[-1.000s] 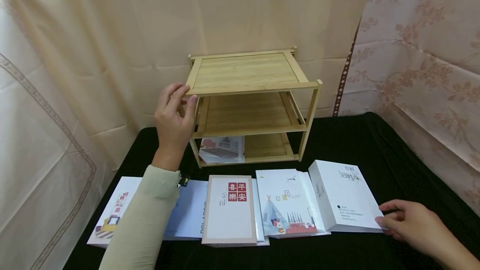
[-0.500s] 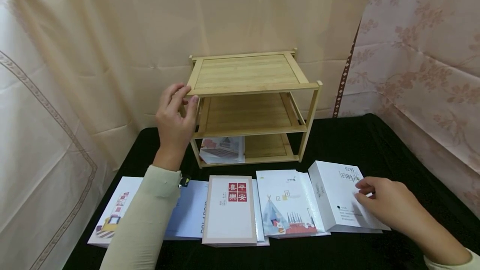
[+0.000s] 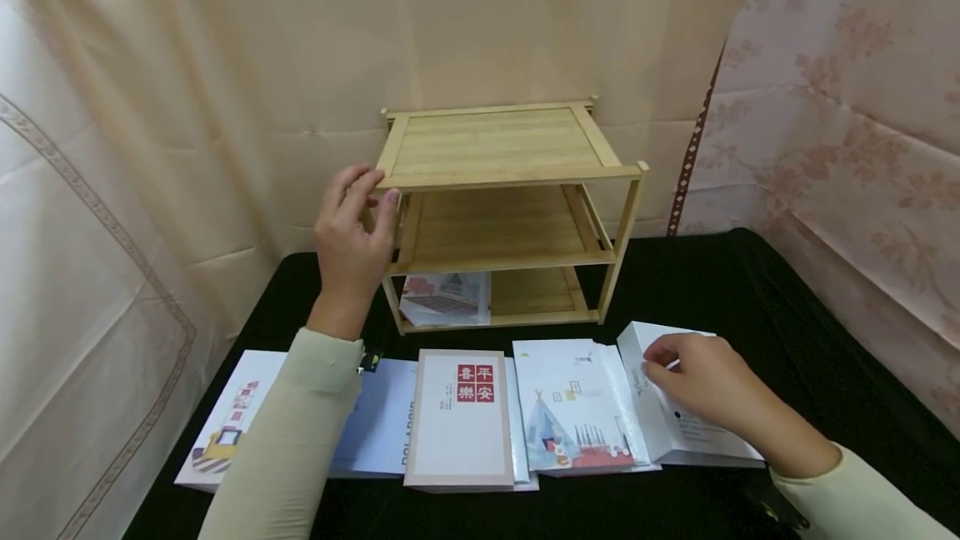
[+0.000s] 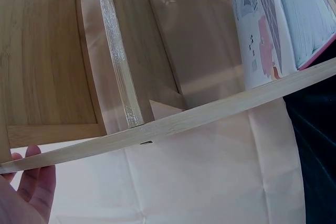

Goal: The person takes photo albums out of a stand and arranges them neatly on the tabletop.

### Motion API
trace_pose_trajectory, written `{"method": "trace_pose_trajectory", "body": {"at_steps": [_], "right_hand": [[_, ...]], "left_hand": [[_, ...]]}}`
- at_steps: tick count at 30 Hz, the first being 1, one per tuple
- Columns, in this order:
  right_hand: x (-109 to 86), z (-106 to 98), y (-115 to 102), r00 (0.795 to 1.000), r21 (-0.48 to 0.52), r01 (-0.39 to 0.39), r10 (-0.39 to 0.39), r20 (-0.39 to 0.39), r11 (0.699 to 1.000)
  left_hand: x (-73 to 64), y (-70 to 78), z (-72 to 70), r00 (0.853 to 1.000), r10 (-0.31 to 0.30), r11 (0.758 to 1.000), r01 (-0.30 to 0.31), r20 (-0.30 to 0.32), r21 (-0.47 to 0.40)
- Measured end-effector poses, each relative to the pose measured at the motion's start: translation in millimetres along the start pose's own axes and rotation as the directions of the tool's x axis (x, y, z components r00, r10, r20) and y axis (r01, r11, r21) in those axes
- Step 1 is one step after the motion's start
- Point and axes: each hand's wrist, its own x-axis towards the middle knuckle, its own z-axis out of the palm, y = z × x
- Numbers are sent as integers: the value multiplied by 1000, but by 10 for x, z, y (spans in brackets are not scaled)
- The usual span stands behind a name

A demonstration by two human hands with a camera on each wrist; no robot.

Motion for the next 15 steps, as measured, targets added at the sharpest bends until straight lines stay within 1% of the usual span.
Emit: {"method": "trace_pose_trajectory", "body": {"at_steps": [6, 15], "right_hand": [[144, 67, -169, 999, 88, 47, -47, 6, 995], [435, 219, -483, 997, 172, 50, -58, 45, 984]], "left_hand": [[-8, -1, -3, 1000, -7, 1000, 7, -5, -7], [5, 2, 3, 1000, 6, 1000, -7, -13, -17]]}}
